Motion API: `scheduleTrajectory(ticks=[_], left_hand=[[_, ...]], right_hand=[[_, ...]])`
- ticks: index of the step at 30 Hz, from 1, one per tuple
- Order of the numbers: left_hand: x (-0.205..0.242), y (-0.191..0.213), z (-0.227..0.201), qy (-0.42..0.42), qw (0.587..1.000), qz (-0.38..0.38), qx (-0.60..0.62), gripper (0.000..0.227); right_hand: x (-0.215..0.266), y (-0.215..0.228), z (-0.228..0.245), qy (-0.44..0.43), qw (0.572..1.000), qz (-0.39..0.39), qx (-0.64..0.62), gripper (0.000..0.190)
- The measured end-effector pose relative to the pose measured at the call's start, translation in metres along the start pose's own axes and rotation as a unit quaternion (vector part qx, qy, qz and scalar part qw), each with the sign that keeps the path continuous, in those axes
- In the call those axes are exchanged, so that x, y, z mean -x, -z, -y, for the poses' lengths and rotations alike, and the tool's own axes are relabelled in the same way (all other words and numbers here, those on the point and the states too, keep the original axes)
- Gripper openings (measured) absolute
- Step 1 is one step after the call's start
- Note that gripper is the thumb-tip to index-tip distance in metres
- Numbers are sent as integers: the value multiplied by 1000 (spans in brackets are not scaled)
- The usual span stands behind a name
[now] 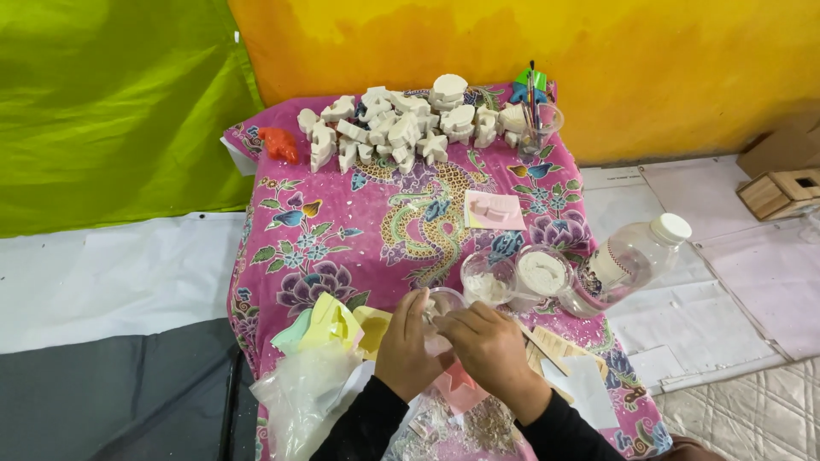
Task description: Preparing and assembling small craft figurines using molds and liquid mixtures
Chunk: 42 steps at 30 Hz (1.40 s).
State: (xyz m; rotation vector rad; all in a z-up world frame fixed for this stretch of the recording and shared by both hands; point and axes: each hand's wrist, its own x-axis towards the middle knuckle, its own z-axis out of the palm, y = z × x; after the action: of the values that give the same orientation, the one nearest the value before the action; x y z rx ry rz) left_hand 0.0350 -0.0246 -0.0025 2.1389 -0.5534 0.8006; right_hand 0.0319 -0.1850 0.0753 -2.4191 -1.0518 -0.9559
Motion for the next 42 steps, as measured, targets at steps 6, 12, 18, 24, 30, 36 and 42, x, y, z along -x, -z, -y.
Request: scheduleTrajectory(ticks=[6, 12, 18, 24, 30, 36, 42], left_hand=[[18, -3, 12, 27, 998, 58, 13, 93], [20, -3, 6, -22, 999, 36, -31, 93], [14, -4, -5, -47, 998, 30, -30, 95], [14, -8, -3, -35, 998, 21, -52, 88], [11, 1, -4, 1, 999, 32, 6, 89], [16, 2, 4, 11, 998, 63, 0, 96], [15, -1, 7, 38, 995, 88, -1, 96]], right_hand=[[20, -12, -14, 33, 993, 108, -45, 10], [17, 6, 0, 42, 998, 32, 36, 24], [43, -32, 13, -154, 988, 15, -17, 16], [52, -35, 13, -308, 942, -50, -124, 20], [36, -30, 18, -82, 996, 34, -4, 10], [17, 8, 17, -19, 1000, -10, -4, 14], [31, -5, 12, -18, 999, -1, -34, 9]])
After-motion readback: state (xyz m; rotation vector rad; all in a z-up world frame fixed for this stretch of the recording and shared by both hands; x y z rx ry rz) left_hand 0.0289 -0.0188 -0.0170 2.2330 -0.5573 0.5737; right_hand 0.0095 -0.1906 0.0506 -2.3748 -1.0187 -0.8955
